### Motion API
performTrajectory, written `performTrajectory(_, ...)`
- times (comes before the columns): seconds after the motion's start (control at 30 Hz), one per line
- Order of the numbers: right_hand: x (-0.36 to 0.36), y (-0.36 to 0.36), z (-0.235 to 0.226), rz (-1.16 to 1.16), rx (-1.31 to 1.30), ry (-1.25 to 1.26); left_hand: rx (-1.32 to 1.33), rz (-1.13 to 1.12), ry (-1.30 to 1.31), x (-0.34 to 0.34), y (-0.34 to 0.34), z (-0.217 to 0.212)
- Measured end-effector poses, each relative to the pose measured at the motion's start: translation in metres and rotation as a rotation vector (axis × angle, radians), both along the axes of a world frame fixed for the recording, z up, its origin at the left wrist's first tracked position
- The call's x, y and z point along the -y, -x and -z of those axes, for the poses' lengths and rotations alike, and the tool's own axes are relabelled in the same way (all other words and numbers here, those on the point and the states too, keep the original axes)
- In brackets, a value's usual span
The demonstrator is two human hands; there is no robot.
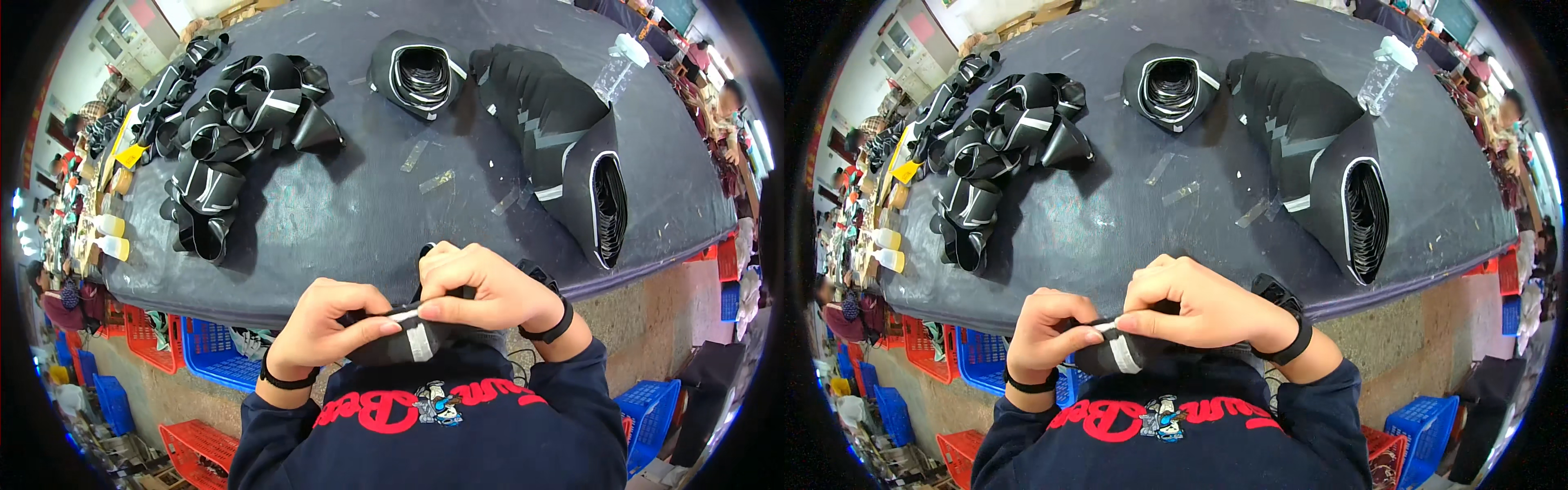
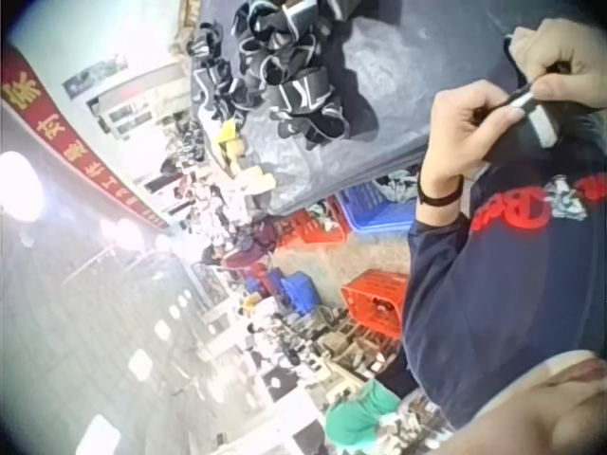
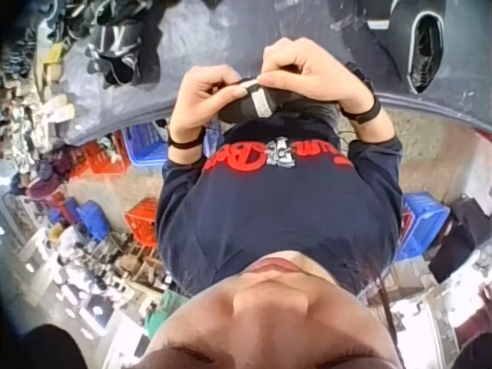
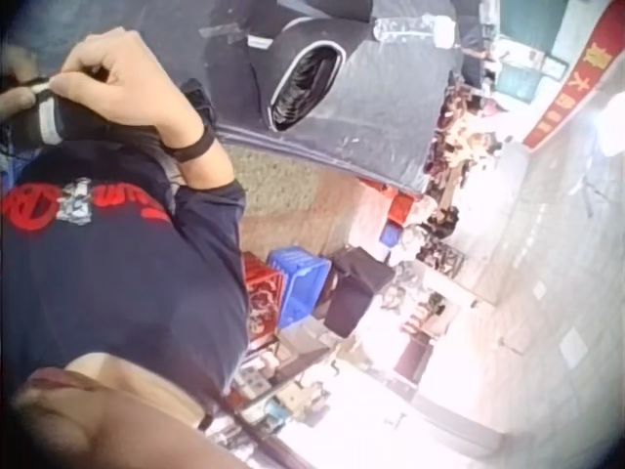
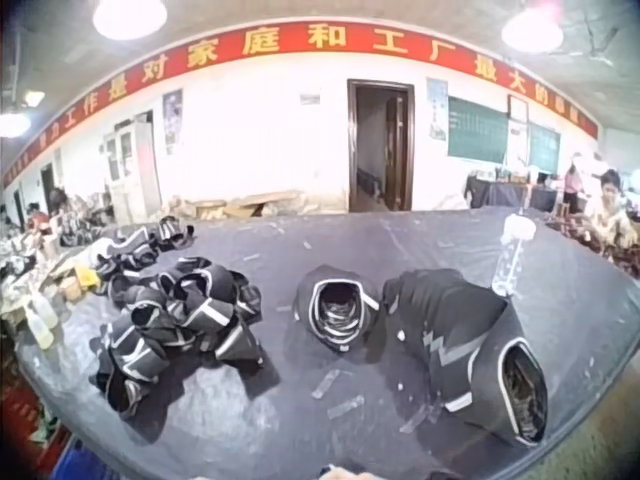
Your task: Applying adhesive strips or components to the heel section of shoe uppers.
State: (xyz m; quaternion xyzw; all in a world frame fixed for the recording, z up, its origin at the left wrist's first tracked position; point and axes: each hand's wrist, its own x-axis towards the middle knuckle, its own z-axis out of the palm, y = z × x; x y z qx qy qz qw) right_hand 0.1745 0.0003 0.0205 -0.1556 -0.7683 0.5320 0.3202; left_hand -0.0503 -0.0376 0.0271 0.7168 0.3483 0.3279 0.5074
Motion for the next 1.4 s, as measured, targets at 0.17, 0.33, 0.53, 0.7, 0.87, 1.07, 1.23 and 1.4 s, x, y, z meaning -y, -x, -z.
performTrajectory(0.17,0.000,0.000,-0.002,-0.110,-0.017,0.135,-0.036,-0.022,-0.028,0.003,-0.006,-0.007)
performTrajectory(0.33,-0.001,-0.014,0.006,-0.052,-0.162,0.151,0.332,0.045,0.182,-0.002,0.008,0.005)
performTrajectory(0.53,-0.005,-0.031,0.009,-0.164,-0.160,0.151,0.304,0.189,0.083,-0.009,0.016,0.003)
performTrajectory(0.7,0.013,-0.022,-0.006,-0.058,0.090,-0.126,-0.130,0.489,0.075,-0.019,0.004,-0.041)
performTrajectory(0.87,0.016,-0.031,-0.007,0.261,0.070,-0.241,-0.348,0.271,-0.051,-0.022,-0.008,-0.071)
performTrajectory(1.07,0.028,-0.052,0.066,0.723,0.470,-0.224,-0.369,-0.283,-0.755,-0.096,-0.019,-0.127)
performTrajectory(1.23,0.032,-0.028,0.092,0.867,0.691,-0.582,-0.267,-0.203,-0.897,-0.191,-0.038,-0.119)
performTrajectory(1.4,0.031,-0.029,0.092,0.868,0.696,-0.552,-0.385,0.127,-0.704,-0.234,-0.062,-0.027)
